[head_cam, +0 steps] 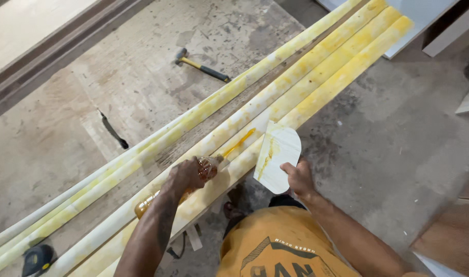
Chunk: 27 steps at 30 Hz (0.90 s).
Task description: The person applies adhesive from a bottle onto several long wooden strips and spreads it evenly using a plastic scraper.
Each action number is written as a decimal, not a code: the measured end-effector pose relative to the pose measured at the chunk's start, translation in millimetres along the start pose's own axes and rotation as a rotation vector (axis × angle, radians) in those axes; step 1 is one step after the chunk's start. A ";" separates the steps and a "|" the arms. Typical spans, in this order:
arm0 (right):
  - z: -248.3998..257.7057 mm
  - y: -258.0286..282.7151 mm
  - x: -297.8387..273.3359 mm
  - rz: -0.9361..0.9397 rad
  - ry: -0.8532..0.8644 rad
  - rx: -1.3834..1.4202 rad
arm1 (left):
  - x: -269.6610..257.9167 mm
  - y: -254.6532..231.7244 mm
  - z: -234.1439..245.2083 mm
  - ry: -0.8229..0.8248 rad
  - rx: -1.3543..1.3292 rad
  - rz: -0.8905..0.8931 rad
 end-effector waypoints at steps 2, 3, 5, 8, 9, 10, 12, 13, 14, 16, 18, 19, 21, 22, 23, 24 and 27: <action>-31.7 6.6 -8.8 -0.029 0.017 -0.044 | -5.3 31.1 -14.5 0.000 -0.011 0.014; -46.6 8.4 -14.4 -0.063 0.026 -0.093 | -8.4 46.1 -24.2 0.007 -0.021 0.020; -70.0 -26.1 -13.9 -0.063 0.071 -0.109 | -13.7 75.9 -44.1 0.024 -0.011 0.046; -102.7 -17.6 -26.7 -0.064 0.193 -0.221 | -17.4 113.1 -62.1 0.034 -0.021 0.039; -113.1 -5.7 -35.1 -0.072 0.287 -0.321 | -19.4 123.4 -68.6 0.031 -0.053 0.019; -122.8 -7.5 -32.2 -0.069 0.289 -0.323 | -22.5 130.9 -71.1 0.028 -0.054 0.020; -146.9 -13.5 -28.2 -0.087 0.410 -0.476 | -30.4 147.1 -78.7 0.045 -0.121 -0.008; -153.1 -3.4 -38.2 -0.086 0.416 -0.477 | -32.4 156.2 -83.2 0.044 -0.124 -0.003; -158.8 8.2 -48.1 -0.041 0.473 -0.584 | -33.6 162.6 -86.5 0.020 -0.154 -0.025; -175.4 39.7 -73.8 0.008 0.532 -0.695 | -39.0 171.2 -92.1 -0.006 -0.189 -0.045; -197.4 82.6 -106.2 0.158 0.507 -0.815 | -48.6 175.0 -95.0 -0.125 -0.257 -0.075; -202.0 66.2 -106.3 0.158 0.512 -0.820 | -48.8 179.7 -97.9 -0.125 -0.263 -0.073; -208.8 40.5 -104.4 0.311 0.460 -0.857 | -47.2 184.5 -98.6 -0.170 -0.247 -0.127; -210.8 14.0 -92.4 0.310 0.458 -0.861 | -61.5 178.6 -87.8 -0.169 -0.249 -0.131; -213.6 -14.7 -80.4 0.264 0.528 -0.933 | -75.5 173.1 -76.8 -0.176 -0.279 -0.122; -216.9 -43.5 -68.6 0.217 0.598 -1.000 | -90.4 168.4 -64.9 -0.182 -0.306 -0.111; -195.5 4.2 -81.4 0.197 0.584 -1.129 | -101.5 179.2 -56.7 -0.221 -0.397 -0.117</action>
Point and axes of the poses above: each hand's wrist, its own x-axis towards the middle knuckle, its own z-axis out of the back of the hand, y = z × x, the point moved 3 cm from there along x, towards the middle knuckle, and after that the axes turned 10 degrees about y, right-handed, at the moved point
